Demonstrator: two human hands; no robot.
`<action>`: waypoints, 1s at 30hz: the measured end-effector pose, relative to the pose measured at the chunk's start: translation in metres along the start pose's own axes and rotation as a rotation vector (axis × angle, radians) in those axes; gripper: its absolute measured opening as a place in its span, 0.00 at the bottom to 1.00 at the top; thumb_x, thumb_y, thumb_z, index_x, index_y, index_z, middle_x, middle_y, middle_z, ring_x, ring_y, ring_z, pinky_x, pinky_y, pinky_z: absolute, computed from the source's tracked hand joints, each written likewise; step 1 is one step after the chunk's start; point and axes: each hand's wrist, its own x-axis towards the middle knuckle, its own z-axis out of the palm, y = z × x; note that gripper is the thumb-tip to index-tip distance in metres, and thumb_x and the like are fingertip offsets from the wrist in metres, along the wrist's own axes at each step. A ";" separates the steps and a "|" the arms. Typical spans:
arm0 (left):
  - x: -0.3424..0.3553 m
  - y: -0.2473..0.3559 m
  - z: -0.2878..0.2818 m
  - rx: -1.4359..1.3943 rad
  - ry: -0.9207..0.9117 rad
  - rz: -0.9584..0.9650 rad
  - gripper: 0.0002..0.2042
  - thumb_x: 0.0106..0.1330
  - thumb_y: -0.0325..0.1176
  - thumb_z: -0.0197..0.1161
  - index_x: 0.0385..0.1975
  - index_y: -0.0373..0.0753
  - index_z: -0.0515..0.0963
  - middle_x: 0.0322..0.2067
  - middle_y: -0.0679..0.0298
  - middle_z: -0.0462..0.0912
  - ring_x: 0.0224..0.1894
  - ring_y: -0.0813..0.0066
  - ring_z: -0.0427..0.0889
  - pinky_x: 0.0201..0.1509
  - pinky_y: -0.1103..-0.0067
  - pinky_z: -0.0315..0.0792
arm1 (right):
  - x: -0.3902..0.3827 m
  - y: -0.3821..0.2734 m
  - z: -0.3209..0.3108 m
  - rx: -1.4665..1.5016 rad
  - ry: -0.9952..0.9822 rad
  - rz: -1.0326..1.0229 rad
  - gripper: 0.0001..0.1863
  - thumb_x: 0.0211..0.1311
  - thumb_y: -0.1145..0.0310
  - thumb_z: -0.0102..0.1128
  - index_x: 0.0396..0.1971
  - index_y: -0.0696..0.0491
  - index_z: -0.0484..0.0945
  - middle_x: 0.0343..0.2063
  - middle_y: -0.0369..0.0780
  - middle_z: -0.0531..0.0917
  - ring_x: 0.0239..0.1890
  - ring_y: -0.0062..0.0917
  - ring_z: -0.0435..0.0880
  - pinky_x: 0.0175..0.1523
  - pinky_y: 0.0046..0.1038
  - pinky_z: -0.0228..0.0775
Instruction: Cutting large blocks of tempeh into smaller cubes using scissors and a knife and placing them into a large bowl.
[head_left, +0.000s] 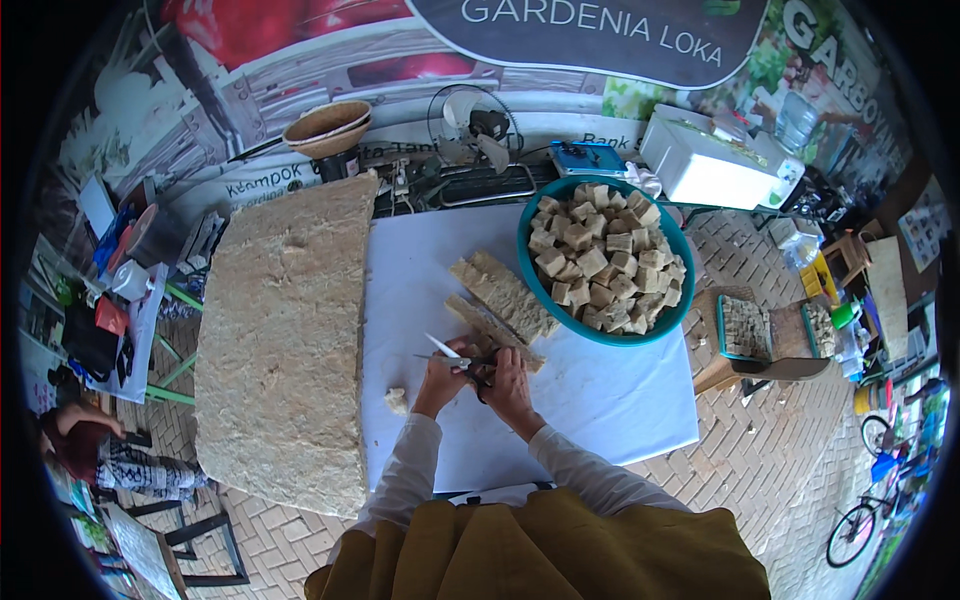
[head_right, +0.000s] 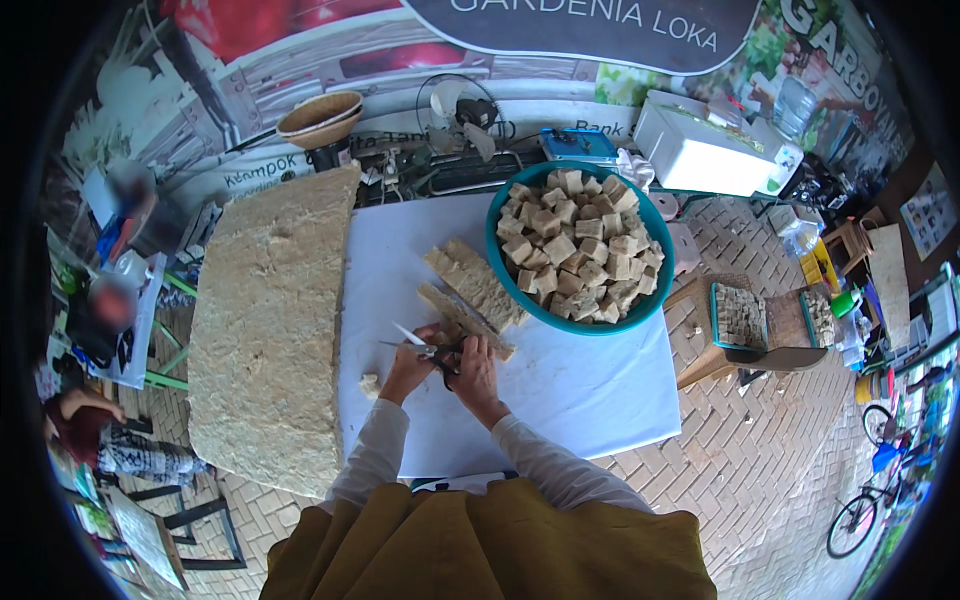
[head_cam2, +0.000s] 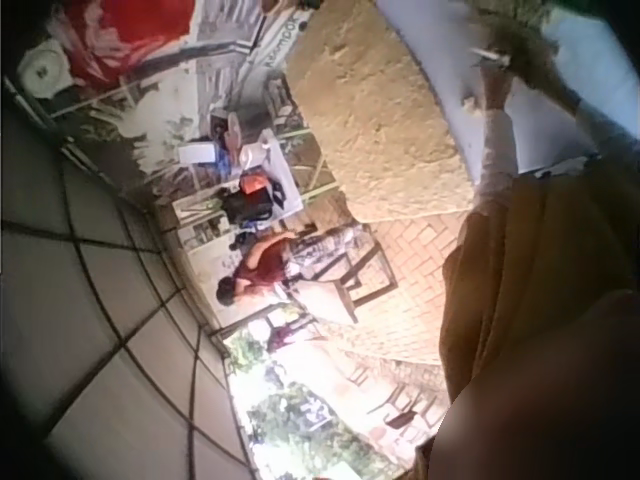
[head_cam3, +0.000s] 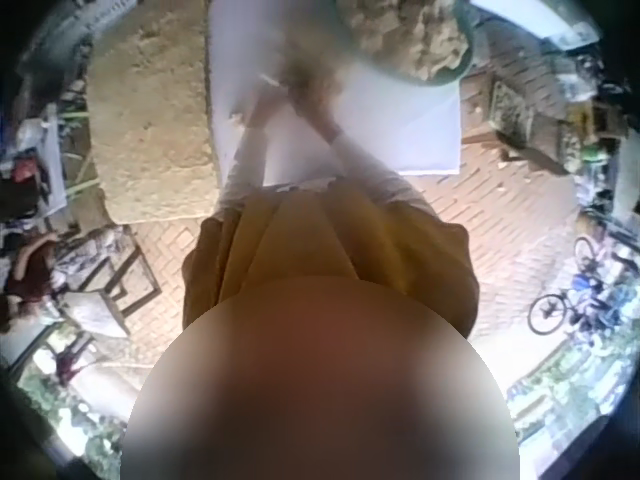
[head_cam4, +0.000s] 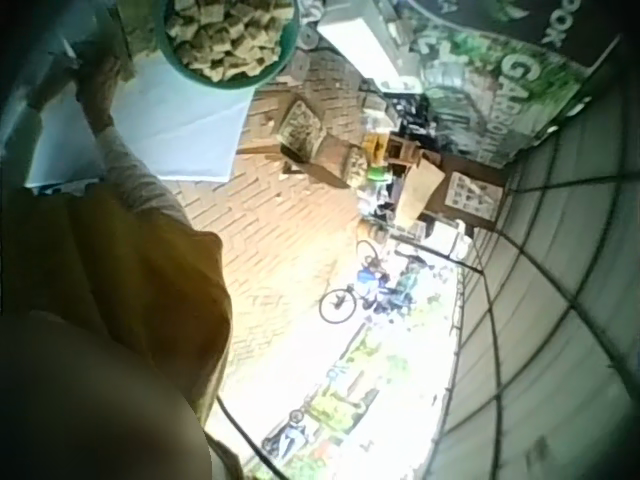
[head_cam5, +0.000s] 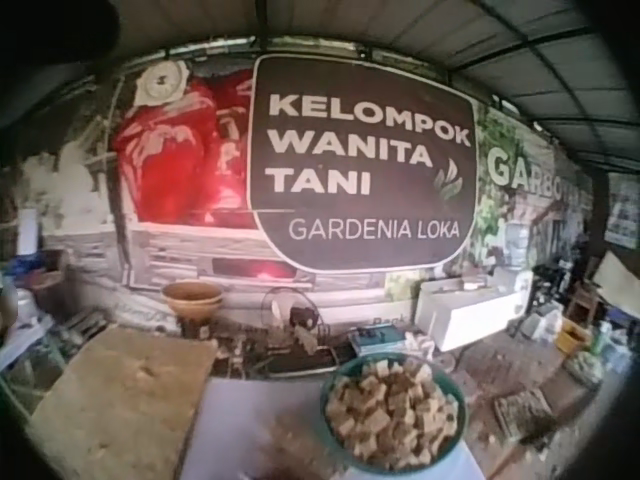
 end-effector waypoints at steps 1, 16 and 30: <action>-0.006 -0.014 -0.003 -0.050 0.064 0.096 0.21 0.48 0.25 0.69 0.45 0.32 0.73 0.32 0.64 0.80 0.33 0.79 0.76 0.37 0.82 0.72 | -0.001 -0.005 0.005 0.066 -0.029 -0.012 0.28 0.35 0.72 0.70 0.37 0.57 0.61 0.35 0.47 0.68 0.40 0.46 0.68 0.44 0.41 0.60; 0.064 0.109 0.011 -0.136 0.063 0.315 0.19 0.53 0.23 0.64 0.47 0.33 0.73 0.34 0.65 0.79 0.38 0.78 0.77 0.42 0.81 0.73 | 0.085 -0.043 -0.104 0.043 0.240 -0.255 0.22 0.36 0.79 0.61 0.35 0.59 0.63 0.31 0.48 0.68 0.35 0.47 0.69 0.38 0.41 0.63; 0.284 0.156 0.106 -0.002 -0.054 0.280 0.15 0.47 0.30 0.65 0.37 0.37 0.76 0.32 0.56 0.81 0.35 0.62 0.82 0.37 0.72 0.74 | 0.252 0.070 -0.195 -0.321 0.203 -0.128 0.28 0.32 0.67 0.73 0.35 0.60 0.69 0.36 0.50 0.76 0.44 0.46 0.74 0.48 0.39 0.67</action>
